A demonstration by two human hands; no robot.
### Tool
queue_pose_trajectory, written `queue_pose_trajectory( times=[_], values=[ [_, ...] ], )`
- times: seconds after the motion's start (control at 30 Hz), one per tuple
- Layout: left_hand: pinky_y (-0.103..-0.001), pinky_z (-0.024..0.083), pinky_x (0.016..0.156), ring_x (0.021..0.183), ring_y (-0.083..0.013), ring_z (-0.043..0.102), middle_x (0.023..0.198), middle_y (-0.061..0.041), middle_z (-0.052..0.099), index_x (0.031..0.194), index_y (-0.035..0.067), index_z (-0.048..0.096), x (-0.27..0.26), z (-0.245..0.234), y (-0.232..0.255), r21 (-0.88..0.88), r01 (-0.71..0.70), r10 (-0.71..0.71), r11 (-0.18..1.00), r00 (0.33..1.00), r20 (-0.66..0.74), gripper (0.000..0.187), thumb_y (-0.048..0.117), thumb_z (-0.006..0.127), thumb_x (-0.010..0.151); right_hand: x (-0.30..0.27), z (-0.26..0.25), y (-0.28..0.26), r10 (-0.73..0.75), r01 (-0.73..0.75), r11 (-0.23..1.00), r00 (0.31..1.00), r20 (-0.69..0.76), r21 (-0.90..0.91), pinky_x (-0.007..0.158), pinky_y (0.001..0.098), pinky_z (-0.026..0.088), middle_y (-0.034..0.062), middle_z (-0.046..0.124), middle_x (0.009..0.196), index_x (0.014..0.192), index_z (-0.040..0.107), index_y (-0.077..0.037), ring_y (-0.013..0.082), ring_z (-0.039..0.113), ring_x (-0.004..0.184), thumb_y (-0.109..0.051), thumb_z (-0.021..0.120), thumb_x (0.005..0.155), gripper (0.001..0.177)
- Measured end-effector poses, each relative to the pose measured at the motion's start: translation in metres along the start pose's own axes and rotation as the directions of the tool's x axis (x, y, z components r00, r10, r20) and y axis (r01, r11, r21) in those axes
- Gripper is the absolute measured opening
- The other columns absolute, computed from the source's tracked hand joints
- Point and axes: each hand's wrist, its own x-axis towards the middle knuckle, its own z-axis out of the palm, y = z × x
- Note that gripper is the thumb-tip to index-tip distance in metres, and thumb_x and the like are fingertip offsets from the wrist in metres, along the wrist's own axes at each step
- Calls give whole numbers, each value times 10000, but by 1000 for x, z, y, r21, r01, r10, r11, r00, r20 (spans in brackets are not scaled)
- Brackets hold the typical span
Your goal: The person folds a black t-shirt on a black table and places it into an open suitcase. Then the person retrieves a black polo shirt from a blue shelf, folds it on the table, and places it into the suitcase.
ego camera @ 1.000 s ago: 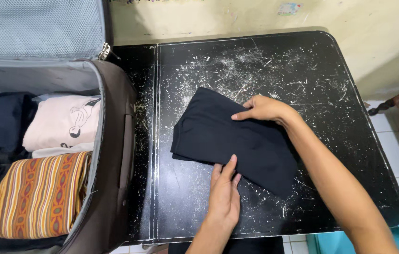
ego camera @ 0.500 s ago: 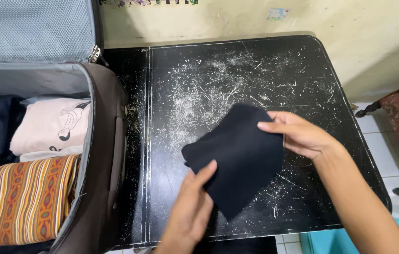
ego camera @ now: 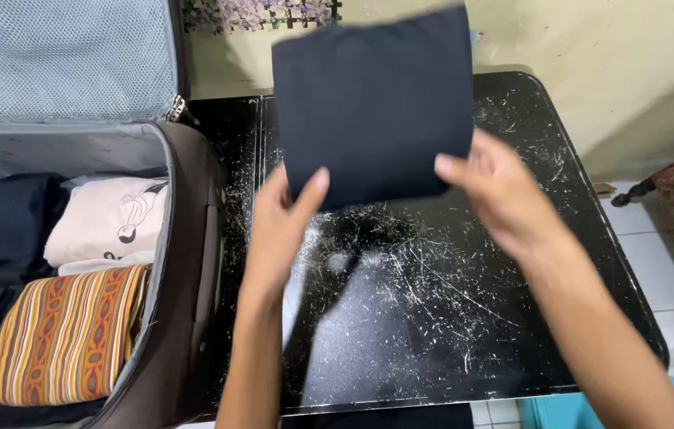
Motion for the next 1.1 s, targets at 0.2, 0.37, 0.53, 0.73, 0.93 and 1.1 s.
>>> queue_pose_trajectory(
  times=[0.2,0.37,0.53,0.73,0.93,1.1],
  values=[
    [-559,523,988,1045,-506,649,1118,-437,614,1113,-102,661,-155,-19,-79,215,764,-748,608,642,-168,442,306,740,961,-107,18,72,600,-590,799,795,-88,114,1126,376,431,146,713,1328,1381,556,2,226,646,1258,-202,736,815,628],
    [-324,542,1004,1107,-160,729,1125,-146,806,1298,-32,554,-219,-20,-109,-315,636,-655,705,753,55,445,122,678,900,-160,19,86,792,-763,610,589,-161,212,1107,359,433,189,742,1302,1385,570,0,216,669,1233,-209,688,866,572],
    [-300,562,869,945,-166,740,1022,-176,817,1337,-52,541,-190,-7,-65,-252,672,-699,697,715,-26,526,96,733,870,-150,27,80,671,-653,740,733,-112,159,1088,361,456,196,705,1346,1392,527,11,230,659,1241,-100,724,812,622],
    [-266,558,952,1063,-155,729,1168,-161,744,1455,34,441,-103,-10,-1,-180,416,-445,891,880,-168,700,145,763,843,-93,15,41,324,-308,937,942,-83,164,1044,366,485,128,665,1256,1347,522,49,189,635,1174,-68,751,838,571],
    [-298,462,975,1201,-172,566,1283,-194,664,1419,8,565,22,-10,11,142,85,-49,986,970,-237,540,152,799,954,25,0,4,167,-163,980,986,-22,118,947,330,568,121,709,1155,1316,556,71,182,709,1031,-90,768,924,474],
    [-337,575,949,1074,-226,711,1171,-205,744,1455,3,432,73,-9,19,-116,-92,77,989,989,-127,584,152,713,966,61,-11,-5,-66,67,998,987,-143,-4,1023,339,548,166,733,1220,1461,316,19,199,710,1127,-78,775,941,701]
  ],
)
